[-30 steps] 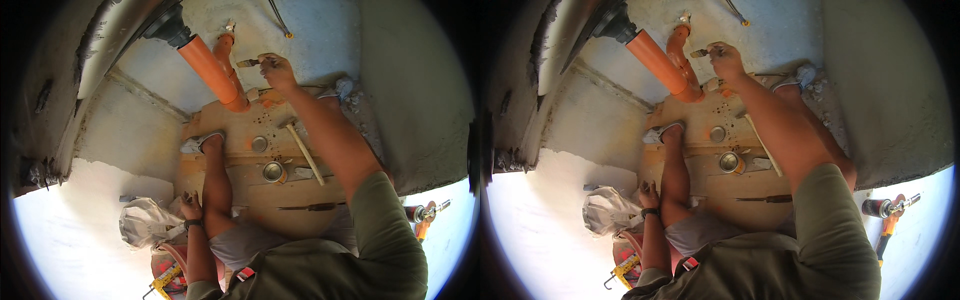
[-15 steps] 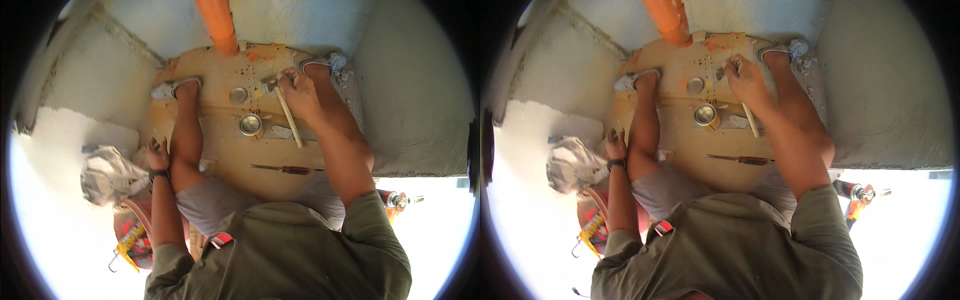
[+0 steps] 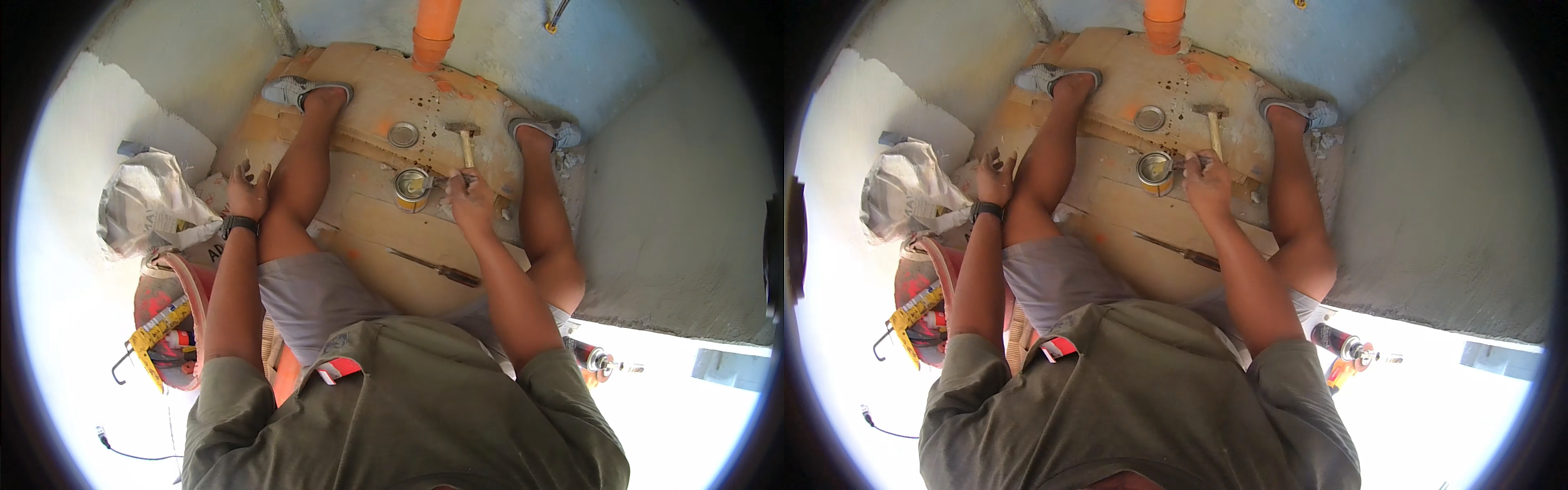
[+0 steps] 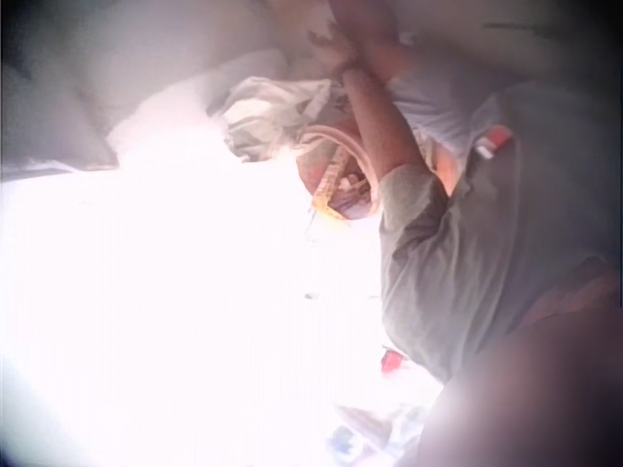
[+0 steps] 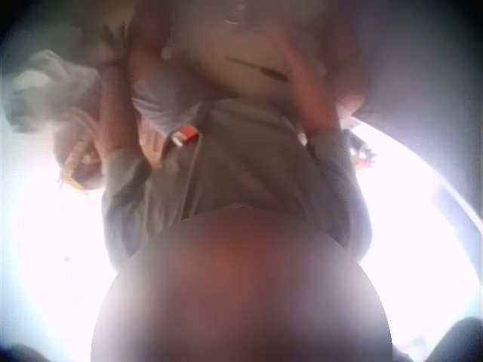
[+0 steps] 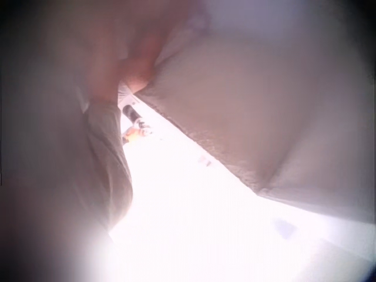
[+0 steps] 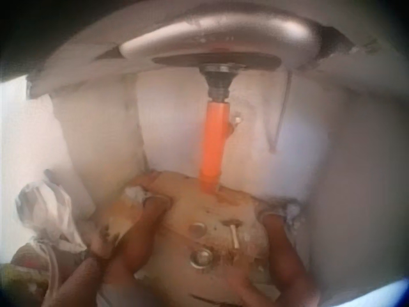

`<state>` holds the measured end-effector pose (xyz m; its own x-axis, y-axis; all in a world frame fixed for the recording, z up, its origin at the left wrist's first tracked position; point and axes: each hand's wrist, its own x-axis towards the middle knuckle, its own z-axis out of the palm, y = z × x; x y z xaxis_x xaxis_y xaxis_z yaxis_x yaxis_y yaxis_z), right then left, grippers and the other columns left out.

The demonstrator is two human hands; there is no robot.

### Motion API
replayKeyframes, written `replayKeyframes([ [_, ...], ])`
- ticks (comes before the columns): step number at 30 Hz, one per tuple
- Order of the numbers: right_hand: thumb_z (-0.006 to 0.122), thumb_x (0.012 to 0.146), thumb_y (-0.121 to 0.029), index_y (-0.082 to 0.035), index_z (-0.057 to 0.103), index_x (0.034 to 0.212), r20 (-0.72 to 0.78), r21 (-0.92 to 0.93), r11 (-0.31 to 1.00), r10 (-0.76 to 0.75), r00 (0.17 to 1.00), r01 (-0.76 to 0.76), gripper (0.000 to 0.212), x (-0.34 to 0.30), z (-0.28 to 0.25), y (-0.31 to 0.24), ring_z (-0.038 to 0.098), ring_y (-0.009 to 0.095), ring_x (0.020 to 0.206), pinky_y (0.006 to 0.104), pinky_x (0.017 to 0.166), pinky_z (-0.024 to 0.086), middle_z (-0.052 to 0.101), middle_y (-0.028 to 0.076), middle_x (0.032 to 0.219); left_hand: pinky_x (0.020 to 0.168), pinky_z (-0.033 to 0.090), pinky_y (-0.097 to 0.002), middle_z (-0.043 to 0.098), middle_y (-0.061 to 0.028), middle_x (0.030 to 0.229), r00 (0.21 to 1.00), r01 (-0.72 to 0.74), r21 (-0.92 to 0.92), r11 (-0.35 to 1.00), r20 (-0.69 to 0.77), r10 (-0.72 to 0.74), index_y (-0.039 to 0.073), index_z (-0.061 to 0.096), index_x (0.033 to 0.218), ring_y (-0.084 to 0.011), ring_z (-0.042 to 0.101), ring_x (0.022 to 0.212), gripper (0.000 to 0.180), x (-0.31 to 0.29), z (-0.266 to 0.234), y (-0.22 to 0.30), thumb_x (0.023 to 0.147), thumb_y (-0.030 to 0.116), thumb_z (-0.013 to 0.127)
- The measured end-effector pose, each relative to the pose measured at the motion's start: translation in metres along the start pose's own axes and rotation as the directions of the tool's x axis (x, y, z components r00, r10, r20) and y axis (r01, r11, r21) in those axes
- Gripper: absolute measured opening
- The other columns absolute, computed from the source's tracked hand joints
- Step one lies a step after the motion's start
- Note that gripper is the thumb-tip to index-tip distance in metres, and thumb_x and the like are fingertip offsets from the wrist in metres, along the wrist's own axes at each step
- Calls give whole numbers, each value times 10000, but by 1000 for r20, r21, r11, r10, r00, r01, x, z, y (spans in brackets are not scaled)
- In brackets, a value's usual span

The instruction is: The person cleans a pipe joint with a cloth, wraps a rope around the joint, and applies sealant with a caulking gun. The person then smooths the sealant around the joint with a tool.

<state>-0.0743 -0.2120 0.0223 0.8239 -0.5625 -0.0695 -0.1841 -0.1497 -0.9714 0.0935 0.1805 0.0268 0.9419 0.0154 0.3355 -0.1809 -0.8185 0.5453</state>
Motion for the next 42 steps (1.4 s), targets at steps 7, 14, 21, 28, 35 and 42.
replayKeyframes([
  [7, 536, 1026, -260, -78, 581, 991, 20, 317, 912, 267, 964, -259, 190, -6, -27, 33, 576, 155, 594, 292, 524, 449, 592, 40, 738, 887, 531, -418, 603, -289, 1224, 999, 47, -75, 996, 6, -46, -77, 552, 1283, -365, 667, 1012, 641, -2, -3, 13, 852, 362, 730],
  [14, 553, 1019, -314, -110, 524, 1091, 63, 576, 723, 425, 903, -380, 218, -18, -36, 56, 563, 186, 732, 328, 656, 470, 569, 40, 841, 854, 546, -413, 602, -279, 1189, 998, 40, -174, 984, -43, -49, -71, 552, 1281, -361, 672, 997, 630, -7, -10, 20, 834, 328, 747],
  [21, 543, 1021, -330, -137, 550, 1132, 147, 632, 627, 481, 865, -456, 223, -15, -57, 63, 568, 173, 763, 314, 687, 478, 590, 29, 870, 790, 548, -385, 599, -250, 1216, 997, 76, -148, 986, -3, -77, -80, 544, 1291, -329, 681, 990, 617, -12, -24, 18, 842, 292, 745],
  [28, 561, 1011, -285, -128, 523, 1192, 25, 843, 499, 337, 941, -201, 242, 58, -87, -3, 549, 132, 844, 267, 736, 491, 535, 7, 1053, 808, 545, -408, 612, -266, 1197, 993, 109, -209, 972, -12, -114, -62, 561, 1271, -358, 688, 952, 594, -14, -19, 14, 830, 291, 746],
  [35, 601, 975, -197, -69, 553, 1103, -61, 876, 477, -41, 997, 73, 187, 212, -84, -107, 564, 243, 838, 359, 805, 509, 584, 101, 1016, 825, 540, -418, 613, -294, 1187, 996, 79, -193, 978, 51, -70, -88, 547, 1268, -353, 681, 953, 583, -8, -12, 9, 833, 251, 736],
  [42, 620, 972, -229, -70, 552, 955, -148, 765, 635, 12, 989, 106, 173, 269, -29, -166, 599, 184, 624, 311, 590, 534, 608, 51, 751, 795, 552, -403, 613, -277, 1192, 998, 49, -141, 989, 51, -42, -108, 541, 1268, -353, 680, 939, 586, -6, -9, 6, 825, 220, 739],
])
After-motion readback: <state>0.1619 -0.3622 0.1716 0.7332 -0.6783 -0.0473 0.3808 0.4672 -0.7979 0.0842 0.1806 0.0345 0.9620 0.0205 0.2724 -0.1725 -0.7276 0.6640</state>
